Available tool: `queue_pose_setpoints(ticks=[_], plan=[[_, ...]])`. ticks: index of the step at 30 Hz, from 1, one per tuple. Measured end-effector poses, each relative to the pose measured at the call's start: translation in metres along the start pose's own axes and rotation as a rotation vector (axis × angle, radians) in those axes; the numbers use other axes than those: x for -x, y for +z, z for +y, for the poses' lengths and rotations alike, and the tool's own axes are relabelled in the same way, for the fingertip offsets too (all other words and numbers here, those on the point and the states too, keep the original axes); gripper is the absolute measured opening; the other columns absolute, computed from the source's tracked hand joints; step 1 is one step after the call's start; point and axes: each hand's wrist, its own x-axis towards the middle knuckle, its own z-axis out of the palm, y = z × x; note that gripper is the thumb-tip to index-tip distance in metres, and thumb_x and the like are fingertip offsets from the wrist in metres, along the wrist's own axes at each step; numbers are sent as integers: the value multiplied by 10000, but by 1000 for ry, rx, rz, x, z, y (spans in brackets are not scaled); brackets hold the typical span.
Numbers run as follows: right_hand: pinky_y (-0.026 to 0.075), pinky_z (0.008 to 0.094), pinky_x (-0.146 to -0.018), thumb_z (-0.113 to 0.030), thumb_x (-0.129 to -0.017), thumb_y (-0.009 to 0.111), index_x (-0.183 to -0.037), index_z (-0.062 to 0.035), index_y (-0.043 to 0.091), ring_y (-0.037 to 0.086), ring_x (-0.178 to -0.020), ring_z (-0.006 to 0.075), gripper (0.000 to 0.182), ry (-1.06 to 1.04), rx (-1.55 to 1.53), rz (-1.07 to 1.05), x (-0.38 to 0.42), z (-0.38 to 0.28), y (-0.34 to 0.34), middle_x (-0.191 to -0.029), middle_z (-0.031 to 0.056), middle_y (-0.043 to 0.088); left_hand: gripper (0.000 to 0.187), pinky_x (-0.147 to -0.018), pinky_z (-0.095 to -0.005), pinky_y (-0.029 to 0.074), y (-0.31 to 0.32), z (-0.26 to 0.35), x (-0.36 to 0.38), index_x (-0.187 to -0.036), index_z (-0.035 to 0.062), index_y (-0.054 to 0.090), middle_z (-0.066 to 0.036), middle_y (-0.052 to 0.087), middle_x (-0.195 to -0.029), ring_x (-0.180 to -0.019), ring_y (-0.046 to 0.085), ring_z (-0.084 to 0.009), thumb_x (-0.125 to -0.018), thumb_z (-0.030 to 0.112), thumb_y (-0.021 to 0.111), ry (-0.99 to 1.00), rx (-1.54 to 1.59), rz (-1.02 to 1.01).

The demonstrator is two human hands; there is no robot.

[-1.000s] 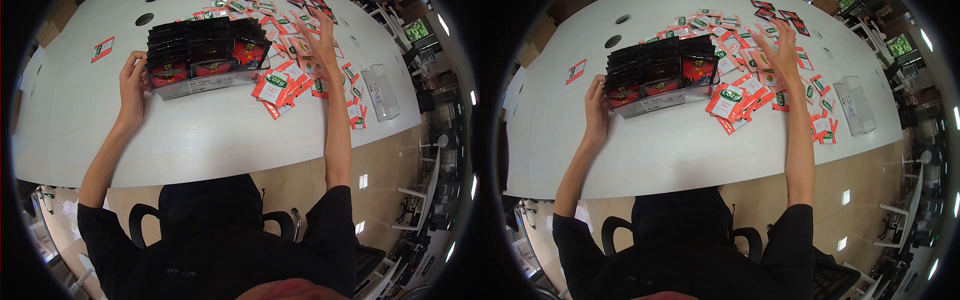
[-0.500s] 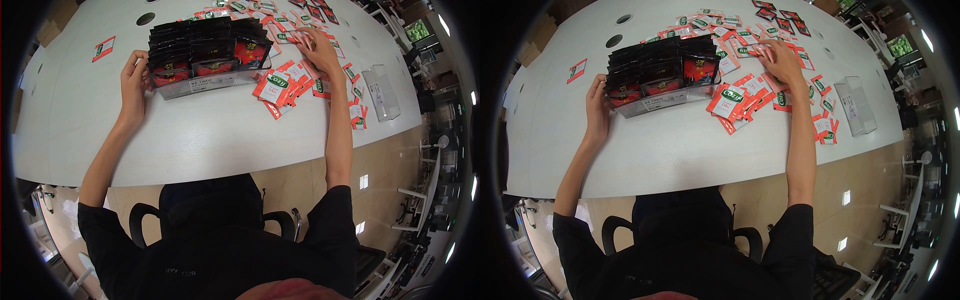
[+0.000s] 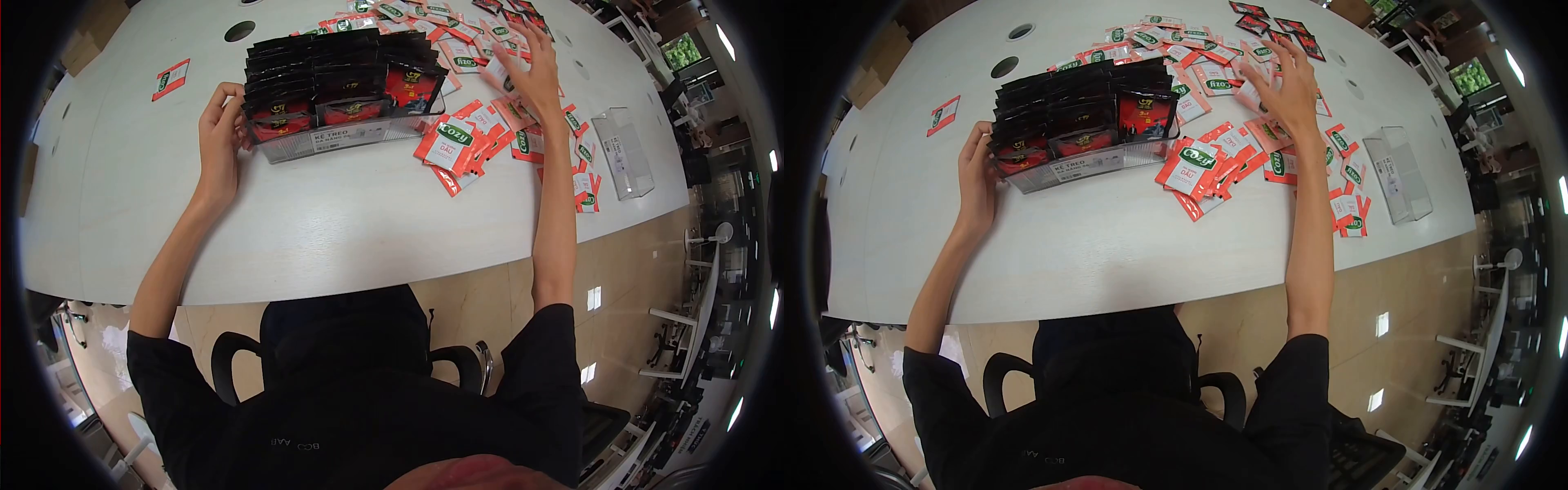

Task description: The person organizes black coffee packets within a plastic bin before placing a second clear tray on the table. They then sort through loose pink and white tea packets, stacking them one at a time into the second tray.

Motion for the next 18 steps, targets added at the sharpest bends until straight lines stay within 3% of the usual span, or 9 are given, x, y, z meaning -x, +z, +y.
queue_pose_setpoints(ticks=[1, 3, 4, 6, 7, 9, 13, 16, 18], plan=[[440, 445, -966, -425, -799, 712, -1268, -205, 564, 476, -1239, 315, 538, 1, -1, 0, 2, -5, -1, -1348, 102, 483, 156, -487, -189, 277, 0, 0, 0, -901, 133, 522, 101, 316, -591, -526, 300, -4, -969, 272, 500, 5, 5, -8], [376, 482, -1050, -479, -646, 818, -1356, -243, 486, 373, -1335, 332, 819, 38, -198, -243, 5, -18, -4, -1450, 106, 365, 156, -485, -189, 278, -1, -1, -1, -901, 133, 522, 102, 316, -588, -526, 301, -2, -968, 273, 500, 6, -3, -5], [376, 482, -1050, -479, -646, 818, -1356, -243, 486, 373, -1335, 332, 819, 36, -200, -242, 5, -24, -9, -1450, 106, 365, 157, -482, -188, 278, -1, -1, -1, -901, 134, 522, 103, 316, -585, -525, 302, 1, -967, 274, 500, 7, -10, -2], [354, 475, -1084, -468, -544, 869, -1397, -256, 427, 321, -1377, 316, 983, -32, -407, -736, 2, -39, -24, -1480, 120, 303, 156, -481, -187, 279, -1, -1, -1, -901, 135, 523, 105, 315, -586, -524, 303, 3, -966, 274, 501, 6, -14, 2], [354, 475, -1084, -468, -544, 869, -1397, -256, 427, 321, -1377, 316, 983, -32, -408, -738, 4, -46, -28, -1480, 120, 303, 155, -480, -186, 279, -1, -2, -1, -901, 136, 524, 106, 314, -586, -524, 304, 5, -965, 275, 501, 5, -18, 3], [405, 430, -1034, -365, -563, 867, -1346, -215, 461, 395, -1316, 283, 895, -117, -320, -1048, 6, -56, -34, -1435, 40, 348, 156, -480, -184, 279, -1, -2, -2, -900, 137, 525, 107, 313, -587, -525, 305, 6, -965, 276, 500, 6, -18, 2], [456, 378, -953, -279, -545, 898, -1308, -208, 497, 452, -1228, 253, 865, -38, -301, -1074, 5, -56, -31, -1332, 58, 442, 160, -482, -182, 278, 0, -2, -1, -901, 137, 526, 110, 309, -595, -528, 302, 5, -968, 278, 494, 12, -23, 15], [475, 357, -872, -201, -583, 889, -1217, -166, 549, 522, -1083, 226, 720, 1, -432, -1038, 6, -46, -30, -1151, 32, 539, 158, -485, -182, 278, -1, -1, -1, -904, 138, 527, 110, 309, -606, -532, 297, 4, -972, 275, 487, 8, -3, -11], [481, 357, -832, -182, -614, 879, -1157, -136, 578, 554, -1000, 199, 623, 236, -239, -1050, 3, -47, -32, -1035, 19, 581, 155, -487, -182, 277, -1, -2, -2, -905, 138, 527, 110, 307, -609, -533, 296, 3, -972, 272, 486, 7, -4, -3]])
